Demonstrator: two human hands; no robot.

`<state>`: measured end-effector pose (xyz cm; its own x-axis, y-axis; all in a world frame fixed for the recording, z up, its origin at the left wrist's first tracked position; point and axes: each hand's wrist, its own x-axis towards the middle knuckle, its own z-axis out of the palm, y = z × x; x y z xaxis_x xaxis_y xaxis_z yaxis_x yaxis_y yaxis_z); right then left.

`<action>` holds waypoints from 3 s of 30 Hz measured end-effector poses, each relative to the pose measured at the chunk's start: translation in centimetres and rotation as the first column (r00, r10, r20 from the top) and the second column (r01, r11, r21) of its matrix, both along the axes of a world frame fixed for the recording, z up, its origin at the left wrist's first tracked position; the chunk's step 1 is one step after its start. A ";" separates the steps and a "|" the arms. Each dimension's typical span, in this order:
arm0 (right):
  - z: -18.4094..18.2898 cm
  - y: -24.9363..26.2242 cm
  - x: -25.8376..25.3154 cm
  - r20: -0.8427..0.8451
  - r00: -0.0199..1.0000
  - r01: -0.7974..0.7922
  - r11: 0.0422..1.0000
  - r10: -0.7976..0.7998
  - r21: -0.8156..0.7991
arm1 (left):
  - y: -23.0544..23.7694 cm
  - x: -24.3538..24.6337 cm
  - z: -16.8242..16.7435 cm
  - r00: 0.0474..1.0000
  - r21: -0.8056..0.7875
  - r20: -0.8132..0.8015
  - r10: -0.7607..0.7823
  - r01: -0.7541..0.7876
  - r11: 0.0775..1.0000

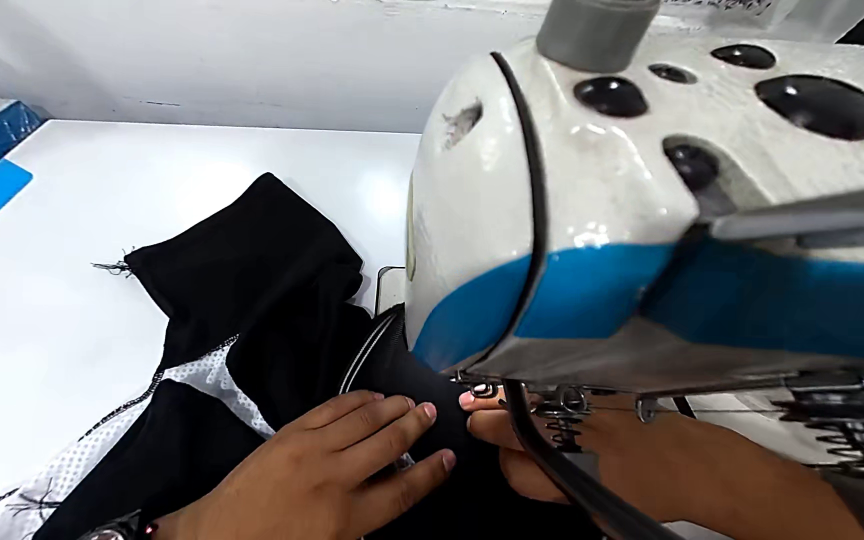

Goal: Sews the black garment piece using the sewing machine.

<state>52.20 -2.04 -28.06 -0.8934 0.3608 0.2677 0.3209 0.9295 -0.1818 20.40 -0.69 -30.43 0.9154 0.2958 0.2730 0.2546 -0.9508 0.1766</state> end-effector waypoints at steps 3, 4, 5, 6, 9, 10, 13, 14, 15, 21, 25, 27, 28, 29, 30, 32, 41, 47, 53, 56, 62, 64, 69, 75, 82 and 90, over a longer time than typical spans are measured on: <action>-0.2 1.0 0.2 -0.029 1.000 -0.003 0.997 0.000 -0.082 | 1.1 0.4 -0.2 0.999 0.044 0.029 0.015 -0.016 0.999; 0.0 1.3 0.3 -0.027 1.000 0.005 0.994 -0.008 -0.108 | 1.4 0.4 -0.2 0.999 0.052 0.036 0.020 -0.022 0.998; 0.1 1.5 0.5 -0.012 1.000 0.009 0.994 -0.011 -0.113 | 1.6 0.5 -0.3 0.999 0.060 0.044 0.022 -0.025 0.998; 0.1 1.7 0.6 0.017 1.000 0.011 0.995 -0.010 -0.095 | 1.8 0.6 -0.4 0.999 0.059 0.049 0.022 -0.025 0.998; -1.0 2.3 0.8 0.001 1.000 0.005 0.997 -0.005 -0.078 | 2.4 0.6 -0.2 0.998 0.053 0.052 0.021 -0.024 0.998; -1.5 2.4 1.0 -0.004 1.000 0.018 0.996 -0.019 -0.087 | 2.6 0.6 -0.1 0.998 0.045 0.053 0.018 -0.020 0.999; -5.1 3.5 1.2 -0.049 0.998 0.047 0.999 -0.047 -0.012 | 3.3 0.7 0.0 0.999 0.033 0.051 0.013 -0.014 0.999; -6.0 3.7 1.2 -0.057 0.997 0.052 0.999 -0.052 -0.003 | 3.4 0.7 0.0 0.999 0.035 0.046 0.015 -0.017 0.999; -6.7 3.8 1.4 -0.050 0.997 0.053 0.998 -0.054 -0.016 | 3.6 0.7 0.1 0.999 0.038 0.044 0.018 -0.020 0.999; -8.3 4.2 1.7 -0.059 0.995 0.072 0.995 -0.076 -0.063 | 4.5 0.8 0.1 0.996 0.033 0.085 0.012 -0.015 0.999; -8.8 4.0 1.9 -0.086 0.990 0.102 0.987 -0.113 -0.123 | 4.5 0.8 0.1 0.995 0.019 0.103 0.012 -0.014 1.000; -8.7 4.1 2.0 -0.090 0.988 0.110 0.979 -0.126 -0.173 | 4.5 0.9 0.0 0.994 0.019 0.108 0.017 -0.019 1.000; -8.8 4.2 2.0 -0.099 0.986 0.113 0.976 -0.133 -0.184 | 4.4 0.9 0.0 0.994 0.016 0.105 0.019 -0.021 1.000; -8.9 4.3 1.9 -0.125 0.981 0.126 0.978 -0.147 -0.166 | 4.4 0.8 0.0 0.995 0.012 0.100 0.021 -0.022 1.000; -9.0 4.5 1.8 -0.154 0.975 0.138 0.981 -0.158 -0.135 | 4.4 0.8 0.0 0.996 0.011 0.089 0.026 -0.027 1.000; -8.8 4.6 2.0 -0.157 0.973 0.150 0.982 -0.167 -0.113 | 4.5 0.8 0.0 0.997 -0.003 0.071 0.028 -0.028 1.000; -1.8 -0.3 -1.0 0.094 0.943 0.331 0.929 -0.319 -0.166 | 9.4 2.0 1.6 0.982 -0.126 0.099 -0.160 0.172 0.977; -3.3 -1.6 -2.1 0.102 0.914 0.402 0.911 -0.393 -0.091 | 12.6 3.5 2.0 0.938 -0.198 0.131 -0.320 0.341 0.919; -2.6 -1.6 -2.2 0.131 0.920 0.380 0.923 -0.370 -0.059 | 12.9 3.5 1.7 0.926 -0.201 0.162 -0.340 0.369 0.908; -2.6 -1.5 -2.2 0.108 0.927 0.367 0.929 -0.360 -0.048 | 12.8 3.4 1.7 0.925 -0.203 0.179 -0.335 0.368 0.907; -1.5 -1.5 -2.4 0.066 0.919 0.390 0.921 -0.388 -0.019 | 12.7 3.4 2.0 0.914 -0.197 0.212 -0.347 0.388 0.901; -2.6 -1.4 -2.3 -0.010 0.927 0.374 0.927 -0.374 0.033 | 12.2 2.9 2.0 0.908 -0.156 0.242 -0.341 0.383 0.910; -1.6 -1.0 -2.4 -0.041 0.936 0.352 0.936 -0.350 0.031 | 6.2 1.4 3.8 0.971 -0.019 0.037 -0.235 0.235 0.972; -1.6 0.2 -2.7 -0.100 0.960 0.275 0.946 -0.261 0.174 | 2.3 1.9 1.9 0.899 -0.026 0.231 -0.373 0.389 0.921; -3.2 1.1 -5.8 -0.272 0.935 0.330 0.837 -0.227 0.437 | 1.0 0.5 2.2 0.844 -0.109 0.456 -0.282 0.367 0.924; -2.8 -2.3 -3.2 -0.156 0.921 0.384 0.897 -0.357 0.219 | 2.8 0.7 0.3 0.997 0.040 0.056 0.052 -0.054 0.998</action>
<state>48.97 -4.35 -30.86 -0.6675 0.5720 0.4766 0.6415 0.7668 -0.0218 21.11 2.15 -30.13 0.8822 0.3307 0.3352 0.2958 -0.9431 0.1521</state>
